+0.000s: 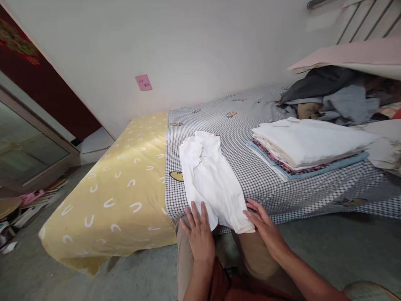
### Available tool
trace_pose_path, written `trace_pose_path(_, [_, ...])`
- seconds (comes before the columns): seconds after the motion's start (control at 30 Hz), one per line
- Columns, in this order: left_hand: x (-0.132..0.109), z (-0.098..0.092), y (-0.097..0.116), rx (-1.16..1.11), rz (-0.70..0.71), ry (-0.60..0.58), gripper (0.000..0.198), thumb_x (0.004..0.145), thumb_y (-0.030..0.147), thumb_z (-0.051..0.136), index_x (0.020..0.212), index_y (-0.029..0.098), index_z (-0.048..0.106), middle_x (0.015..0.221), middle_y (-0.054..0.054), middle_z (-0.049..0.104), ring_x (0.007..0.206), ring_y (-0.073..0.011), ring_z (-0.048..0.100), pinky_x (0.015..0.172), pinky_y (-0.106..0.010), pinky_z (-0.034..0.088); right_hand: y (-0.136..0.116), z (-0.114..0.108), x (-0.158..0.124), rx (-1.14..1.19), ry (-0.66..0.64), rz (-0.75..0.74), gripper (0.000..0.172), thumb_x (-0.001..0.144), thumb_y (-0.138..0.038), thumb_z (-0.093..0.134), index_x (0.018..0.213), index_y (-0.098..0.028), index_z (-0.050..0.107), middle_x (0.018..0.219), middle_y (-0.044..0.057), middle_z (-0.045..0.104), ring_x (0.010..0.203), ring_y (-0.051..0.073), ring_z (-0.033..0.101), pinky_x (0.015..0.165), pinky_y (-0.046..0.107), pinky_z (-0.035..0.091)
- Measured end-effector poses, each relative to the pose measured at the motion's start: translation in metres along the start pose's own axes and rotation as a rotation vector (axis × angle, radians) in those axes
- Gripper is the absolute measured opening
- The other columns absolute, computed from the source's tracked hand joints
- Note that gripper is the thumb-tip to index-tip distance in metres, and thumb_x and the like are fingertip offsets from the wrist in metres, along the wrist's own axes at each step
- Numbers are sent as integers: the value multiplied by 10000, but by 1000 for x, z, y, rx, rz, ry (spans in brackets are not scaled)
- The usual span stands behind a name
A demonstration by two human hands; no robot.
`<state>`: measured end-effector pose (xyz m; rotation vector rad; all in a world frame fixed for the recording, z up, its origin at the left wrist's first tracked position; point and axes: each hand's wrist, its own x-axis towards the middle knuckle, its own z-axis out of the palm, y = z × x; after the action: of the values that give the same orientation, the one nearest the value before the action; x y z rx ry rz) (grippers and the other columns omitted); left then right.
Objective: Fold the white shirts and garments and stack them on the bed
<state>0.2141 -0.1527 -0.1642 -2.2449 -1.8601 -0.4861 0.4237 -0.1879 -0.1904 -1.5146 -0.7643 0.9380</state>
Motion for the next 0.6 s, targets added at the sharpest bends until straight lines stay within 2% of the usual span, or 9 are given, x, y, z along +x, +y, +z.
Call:
trace_pose_path(0.07, [4,2,-6,-113,-31,54,601,857,-9,428,1407,196,558,1610,-168,397,1508,-354,324,1202,-629,284,7,3,11,-109,89,-27,735,795,-624,616,1412,-238,517,1348,148,585,982,257,687,858,427,569])
trace_pose_path(0.13, [3,3,-15,-282,-108,124,440,844,13,439,1221,126,635,1485,-209,513,1406,-332,456,1149,-546,394,12,6,23,-221,140,-34,727,724,-598,644,1332,-203,585,1242,145,600,835,234,655,817,450,569])
trace_pose_path(0.23, [-2,2,-27,-557,-204,227,267,846,68,453,1040,157,614,1178,-161,648,1148,-279,595,1005,-463,503,13,11,37,-342,95,-49,504,605,-511,690,994,-191,710,1055,116,609,790,239,601,825,468,550])
trace_pose_path(0.3, [-6,1,-32,-697,-213,277,197,864,121,471,1005,195,588,1045,-102,651,1028,-251,608,948,-435,513,12,14,40,-375,62,-70,334,580,-470,673,790,-211,684,953,92,597,807,253,586,820,461,539])
trace_pose_path(0.37, [-9,2,-33,-779,-227,304,154,880,168,485,996,211,575,1005,-75,643,975,-234,606,903,-408,511,10,16,39,-374,79,-100,247,591,-461,647,687,-235,622,889,69,585,829,260,576,821,448,525])
trace_pose_path(0.47, [-13,4,-30,-817,-290,350,72,880,218,518,941,220,557,948,-54,618,899,-218,596,814,-372,507,4,15,30,-317,169,-152,234,626,-475,616,687,-252,579,844,57,582,854,270,572,822,435,507])
trace_pose_path(0.53, [-15,5,-28,-822,-336,391,41,858,235,565,880,230,531,909,-36,581,867,-210,582,764,-351,500,-5,14,19,-246,258,-181,252,663,-471,602,787,-251,601,886,71,603,862,271,581,798,423,506])
trace_pose_path(0.6, [-16,5,-27,-821,-357,435,103,833,234,604,828,240,501,871,-16,545,851,-201,572,736,-331,489,-19,15,6,-160,289,-203,282,712,-466,603,899,-255,613,953,82,632,878,264,597,785,404,507])
